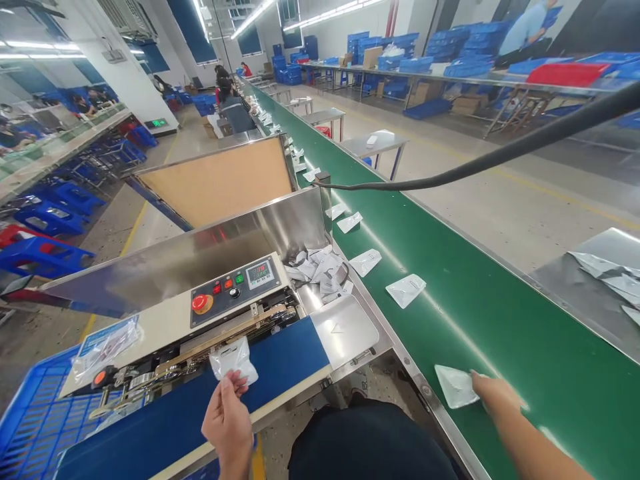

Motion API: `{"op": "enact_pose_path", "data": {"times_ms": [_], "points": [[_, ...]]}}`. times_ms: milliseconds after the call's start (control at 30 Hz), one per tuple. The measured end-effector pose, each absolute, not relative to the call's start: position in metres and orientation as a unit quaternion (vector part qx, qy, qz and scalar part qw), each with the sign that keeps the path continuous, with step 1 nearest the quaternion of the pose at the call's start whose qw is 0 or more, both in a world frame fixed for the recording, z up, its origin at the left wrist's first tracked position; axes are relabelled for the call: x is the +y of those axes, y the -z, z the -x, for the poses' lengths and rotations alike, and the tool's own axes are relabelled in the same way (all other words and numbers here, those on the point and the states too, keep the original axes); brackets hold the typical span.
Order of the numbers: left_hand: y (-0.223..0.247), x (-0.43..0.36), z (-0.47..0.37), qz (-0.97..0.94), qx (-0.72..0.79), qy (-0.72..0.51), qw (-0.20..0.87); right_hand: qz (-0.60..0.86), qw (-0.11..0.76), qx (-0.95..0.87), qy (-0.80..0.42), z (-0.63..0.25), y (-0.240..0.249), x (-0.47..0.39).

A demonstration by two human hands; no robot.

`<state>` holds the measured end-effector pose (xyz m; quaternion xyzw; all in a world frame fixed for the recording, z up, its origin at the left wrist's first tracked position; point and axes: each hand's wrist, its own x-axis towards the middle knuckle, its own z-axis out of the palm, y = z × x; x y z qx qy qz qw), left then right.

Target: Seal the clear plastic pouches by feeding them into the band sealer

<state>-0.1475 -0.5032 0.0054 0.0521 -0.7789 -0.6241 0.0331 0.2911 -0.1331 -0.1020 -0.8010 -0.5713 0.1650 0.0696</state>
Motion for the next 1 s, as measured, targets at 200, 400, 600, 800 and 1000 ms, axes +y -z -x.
{"op": "enact_pose_path", "data": {"times_ms": [200, 400, 600, 800, 1000], "points": [[-0.032, -0.421, 0.12, 0.107, -0.762, 0.633, -0.084, 0.694, 0.195, -0.65, -0.24, -0.236, 0.043, -0.124], [-0.051, -0.347, 0.079, 0.428, -0.726, 0.522, -0.131, 0.422, 0.338, -0.771, -0.337, -0.096, -0.063, -0.165], [-0.047, -0.352, 0.087, 0.397, -0.747, 0.52, -0.119, 0.279, 0.231, -0.767, -0.531, -0.023, -0.079, -0.218], [-0.03, -0.381, 0.095, 0.281, -0.785, 0.535, -0.138, 0.331, 0.245, -0.603, -0.683, -0.022, -0.029, -0.24], [-0.019, -0.384, 0.096, 0.236, -0.776, 0.56, -0.168, 0.323, 0.169, -0.664, -0.653, -0.015, -0.014, -0.247]]}}
